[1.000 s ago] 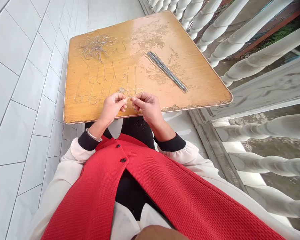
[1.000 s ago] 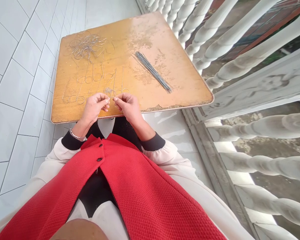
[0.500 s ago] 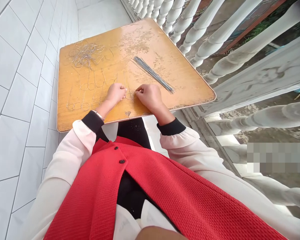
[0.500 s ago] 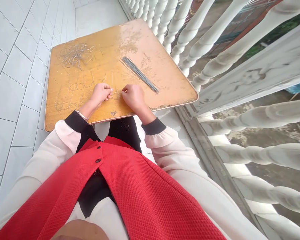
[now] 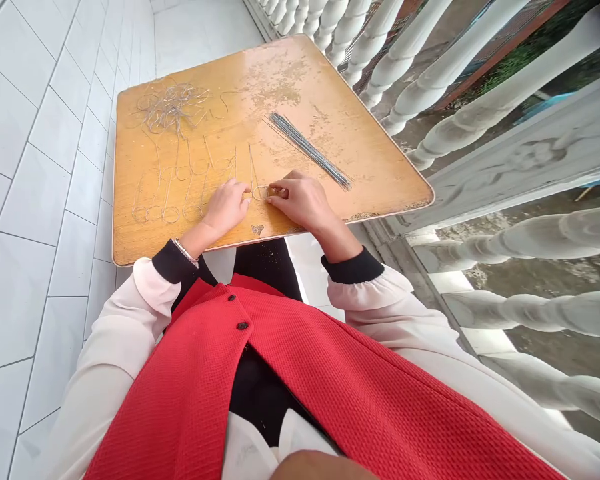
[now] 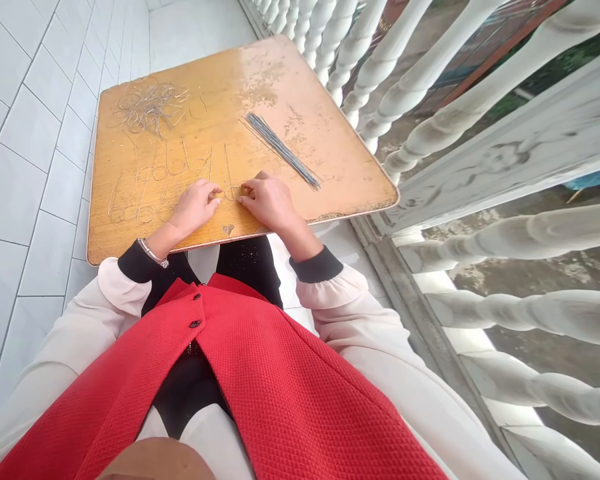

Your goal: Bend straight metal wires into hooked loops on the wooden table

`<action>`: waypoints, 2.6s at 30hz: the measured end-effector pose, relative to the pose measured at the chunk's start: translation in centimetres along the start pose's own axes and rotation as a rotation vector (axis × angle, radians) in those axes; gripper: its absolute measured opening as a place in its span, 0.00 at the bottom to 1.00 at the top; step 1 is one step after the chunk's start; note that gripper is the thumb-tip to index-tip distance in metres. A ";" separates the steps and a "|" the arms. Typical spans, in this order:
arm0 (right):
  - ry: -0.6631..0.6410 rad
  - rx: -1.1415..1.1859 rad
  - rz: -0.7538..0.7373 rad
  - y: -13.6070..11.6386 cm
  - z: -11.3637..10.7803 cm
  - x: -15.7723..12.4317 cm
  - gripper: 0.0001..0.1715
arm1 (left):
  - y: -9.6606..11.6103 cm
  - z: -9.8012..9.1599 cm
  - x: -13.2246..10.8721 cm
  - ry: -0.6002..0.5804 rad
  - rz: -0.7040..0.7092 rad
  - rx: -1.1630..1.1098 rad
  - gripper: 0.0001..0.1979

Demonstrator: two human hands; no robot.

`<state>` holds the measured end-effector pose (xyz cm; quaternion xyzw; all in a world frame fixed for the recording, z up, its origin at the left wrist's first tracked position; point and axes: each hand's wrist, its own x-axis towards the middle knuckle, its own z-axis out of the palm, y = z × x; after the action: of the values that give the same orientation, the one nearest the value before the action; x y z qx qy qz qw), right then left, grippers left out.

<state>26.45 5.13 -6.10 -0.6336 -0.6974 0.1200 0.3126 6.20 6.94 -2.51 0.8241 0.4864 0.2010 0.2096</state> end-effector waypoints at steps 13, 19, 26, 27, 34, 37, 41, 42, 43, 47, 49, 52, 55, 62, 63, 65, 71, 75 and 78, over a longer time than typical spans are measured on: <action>0.015 -0.069 -0.051 -1.2 0.2 -0.2 0.15 | -1.2 -2.2 -0.8 0.048 0.069 -0.036 0.09; 0.040 -0.090 -0.174 -1.9 0.7 -0.5 0.15 | -3.6 -5.9 -2.8 0.163 0.044 0.062 0.12; 0.113 -0.223 -0.071 2.7 -3.0 0.9 0.21 | -6.1 -7.4 -6.2 0.186 0.052 0.232 0.13; 0.118 -0.281 -0.029 3.8 -3.9 1.6 0.22 | -6.5 -7.3 -6.5 0.197 0.047 0.256 0.14; -0.179 -0.629 0.203 6.4 -5.8 6.2 0.32 | -9.7 -5.8 -7.6 0.288 0.015 0.331 0.15; -0.235 -0.677 0.256 5.7 -5.1 7.2 0.29 | -10.3 -5.2 -7.9 0.306 0.006 0.327 0.15; -0.280 -0.750 0.262 5.9 -4.6 8.2 0.25 | -10.3 -4.7 -8.2 0.284 -0.006 0.327 0.15; -0.293 -0.761 0.258 6.0 -4.6 8.5 0.24 | -10.2 -4.6 -8.3 0.274 -0.003 0.325 0.15; -0.303 -0.768 0.256 6.1 -4.6 8.7 0.23 | -10.1 -4.5 -8.4 0.267 0.002 0.325 0.15; -0.322 -0.768 0.257 6.4 -5.1 9.1 0.22 | -9.8 -4.3 -8.6 0.277 0.025 0.332 0.15; -0.304 -0.750 0.255 6.5 -5.4 9.0 0.24 | -9.7 -4.2 -8.6 0.275 0.033 0.325 0.14; -0.247 -0.717 0.247 6.9 -5.7 8.6 0.25 | -9.6 -4.1 -8.7 0.265 0.041 0.312 0.14; -0.180 -0.676 0.216 7.2 -5.9 8.2 0.24 | -9.5 -4.1 -8.7 0.270 0.053 0.319 0.15; -0.193 -0.640 0.150 5.1 -6.5 6.1 0.22 | -9.5 -4.2 -8.7 0.252 0.034 0.295 0.15; -0.233 -0.675 0.164 4.7 -6.5 5.8 0.23 | -9.5 -4.3 -8.7 0.249 0.033 0.293 0.15; -0.304 -0.742 0.205 4.1 -6.4 5.3 0.24 | -9.5 -4.4 -8.7 0.249 0.037 0.293 0.15; -0.410 -0.813 0.236 4.2 -5.8 5.3 0.24 | -9.8 -4.2 -8.6 0.257 0.047 0.300 0.15; -0.442 -0.823 0.229 4.8 -5.8 6.1 0.24 | -9.9 -4.0 -8.5 0.273 0.038 0.295 0.15; -0.474 -0.825 0.201 5.0 -6.1 6.5 0.22 | -9.9 -4.0 -8.4 0.269 0.036 0.290 0.15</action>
<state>34.05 10.77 -2.39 -0.7240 -0.6743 0.0040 -0.1449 -6.79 4.49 -5.63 0.8199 0.5190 0.2409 0.0182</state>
